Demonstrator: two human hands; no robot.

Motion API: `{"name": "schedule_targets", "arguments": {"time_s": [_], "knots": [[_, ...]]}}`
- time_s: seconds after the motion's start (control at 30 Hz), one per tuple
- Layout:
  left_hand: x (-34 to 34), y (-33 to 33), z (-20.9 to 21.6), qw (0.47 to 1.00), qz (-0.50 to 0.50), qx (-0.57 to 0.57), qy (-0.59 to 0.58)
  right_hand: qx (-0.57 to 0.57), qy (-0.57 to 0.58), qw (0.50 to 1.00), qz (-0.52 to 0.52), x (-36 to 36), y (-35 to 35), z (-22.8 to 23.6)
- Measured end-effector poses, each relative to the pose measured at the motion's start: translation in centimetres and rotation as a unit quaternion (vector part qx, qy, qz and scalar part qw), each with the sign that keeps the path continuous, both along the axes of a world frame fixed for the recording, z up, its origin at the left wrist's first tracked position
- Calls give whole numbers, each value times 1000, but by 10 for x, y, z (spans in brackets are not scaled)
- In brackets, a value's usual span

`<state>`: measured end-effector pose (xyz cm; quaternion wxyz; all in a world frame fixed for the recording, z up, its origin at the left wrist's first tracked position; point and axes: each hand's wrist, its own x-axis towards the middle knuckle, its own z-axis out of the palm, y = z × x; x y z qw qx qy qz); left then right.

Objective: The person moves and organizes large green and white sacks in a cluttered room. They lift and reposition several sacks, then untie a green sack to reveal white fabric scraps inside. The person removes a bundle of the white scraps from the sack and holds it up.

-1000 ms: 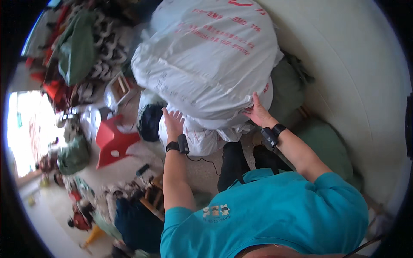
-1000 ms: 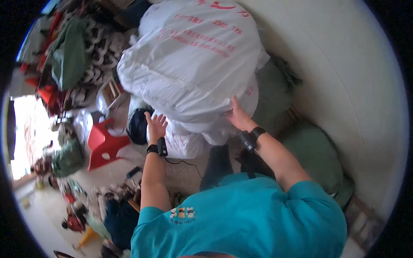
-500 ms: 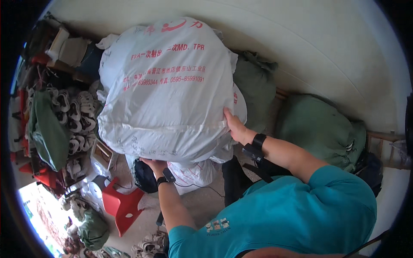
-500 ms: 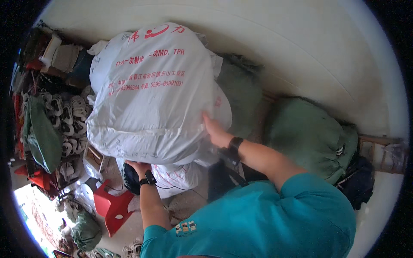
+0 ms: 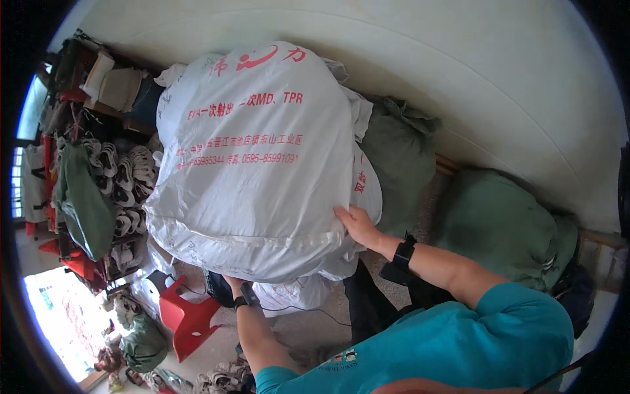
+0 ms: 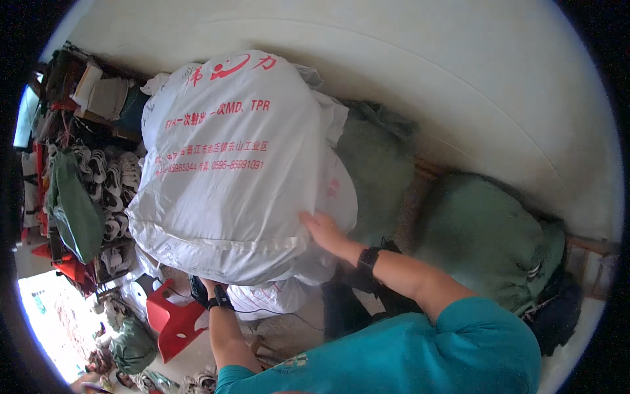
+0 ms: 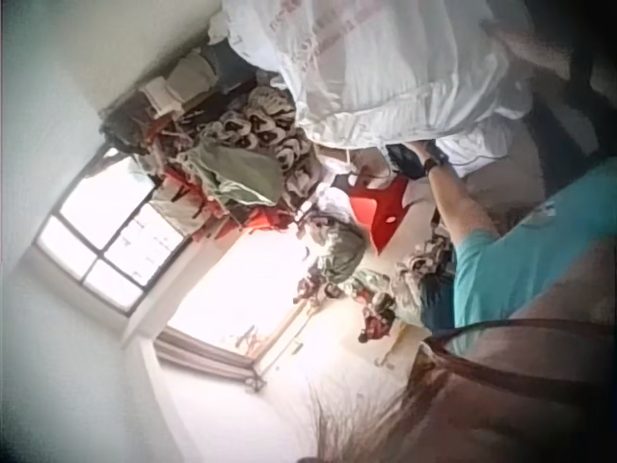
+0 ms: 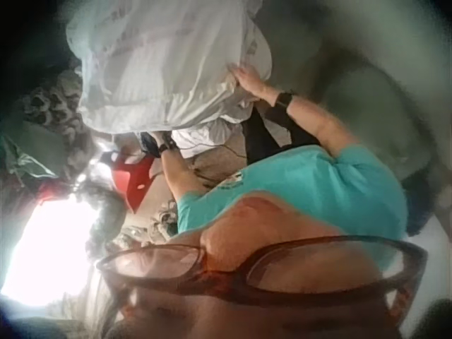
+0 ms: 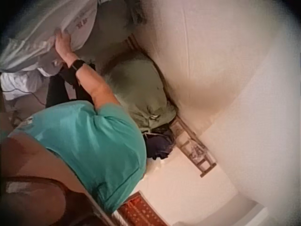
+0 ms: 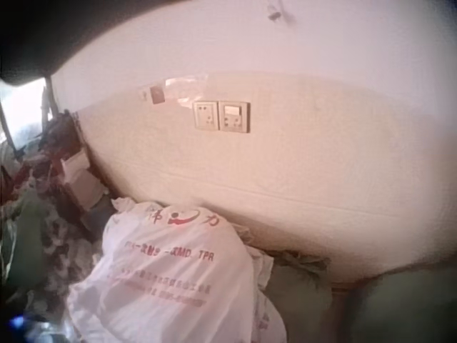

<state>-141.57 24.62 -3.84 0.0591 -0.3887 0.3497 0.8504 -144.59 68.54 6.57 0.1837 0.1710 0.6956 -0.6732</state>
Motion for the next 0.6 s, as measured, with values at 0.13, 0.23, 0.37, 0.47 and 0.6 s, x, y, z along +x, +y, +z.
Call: {"name": "schedule_targets", "arguments": {"time_s": [0.13,0.23,0.37,0.47,0.6], "knots": [[25,-8,8,999,19,-50,5,67,136,981,120,-9,34,4],[31,42,39,999,24,-16,-37,-19,5,995,101,-8,83,35],[16,184,145,989,76,106,-73,-144,-46,988,-18,-42,166,124],[50,271,110,869,-40,469,155,-57,-65,995,44,-90,212,161],[29,387,115,944,26,318,80,50,-63,994,71,-178,257,146]]}}
